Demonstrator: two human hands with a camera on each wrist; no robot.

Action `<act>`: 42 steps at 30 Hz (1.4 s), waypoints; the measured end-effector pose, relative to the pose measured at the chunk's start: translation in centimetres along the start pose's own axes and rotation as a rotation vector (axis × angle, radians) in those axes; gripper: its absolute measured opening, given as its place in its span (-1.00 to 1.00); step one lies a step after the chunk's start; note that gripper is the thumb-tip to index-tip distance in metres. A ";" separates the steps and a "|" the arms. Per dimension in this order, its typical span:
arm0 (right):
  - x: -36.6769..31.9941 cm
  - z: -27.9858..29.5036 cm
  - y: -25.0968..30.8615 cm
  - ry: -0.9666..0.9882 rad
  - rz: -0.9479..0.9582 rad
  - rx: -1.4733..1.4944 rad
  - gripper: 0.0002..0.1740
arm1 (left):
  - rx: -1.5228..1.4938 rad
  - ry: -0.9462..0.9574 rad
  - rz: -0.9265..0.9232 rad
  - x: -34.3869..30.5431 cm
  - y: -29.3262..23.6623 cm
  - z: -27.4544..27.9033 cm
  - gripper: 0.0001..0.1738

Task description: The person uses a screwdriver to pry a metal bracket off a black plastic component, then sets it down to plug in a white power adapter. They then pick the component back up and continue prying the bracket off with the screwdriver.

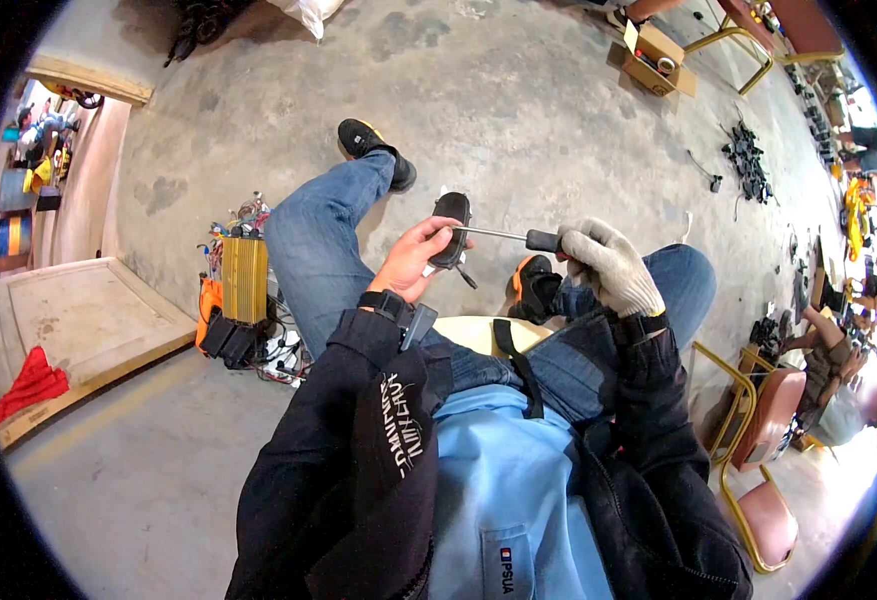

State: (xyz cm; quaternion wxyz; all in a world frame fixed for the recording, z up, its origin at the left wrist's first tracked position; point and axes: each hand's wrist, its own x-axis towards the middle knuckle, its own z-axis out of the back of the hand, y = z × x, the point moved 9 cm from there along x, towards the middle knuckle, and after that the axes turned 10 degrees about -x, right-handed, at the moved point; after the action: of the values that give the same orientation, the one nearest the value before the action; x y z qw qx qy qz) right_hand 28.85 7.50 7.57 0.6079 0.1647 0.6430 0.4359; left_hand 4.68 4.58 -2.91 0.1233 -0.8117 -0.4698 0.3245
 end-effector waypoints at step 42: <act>0.1 0.4 0.3 -0.030 0.065 -0.042 -0.70 | 0.055 -0.093 -0.034 0.1 0.1 1.0 -0.83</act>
State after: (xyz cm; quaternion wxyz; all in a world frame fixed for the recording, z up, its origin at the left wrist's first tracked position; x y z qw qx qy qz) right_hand 29.15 7.91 7.75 0.6062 0.1790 0.6190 0.4661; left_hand 4.11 4.52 -3.76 0.1291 -0.7839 -0.4798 0.3724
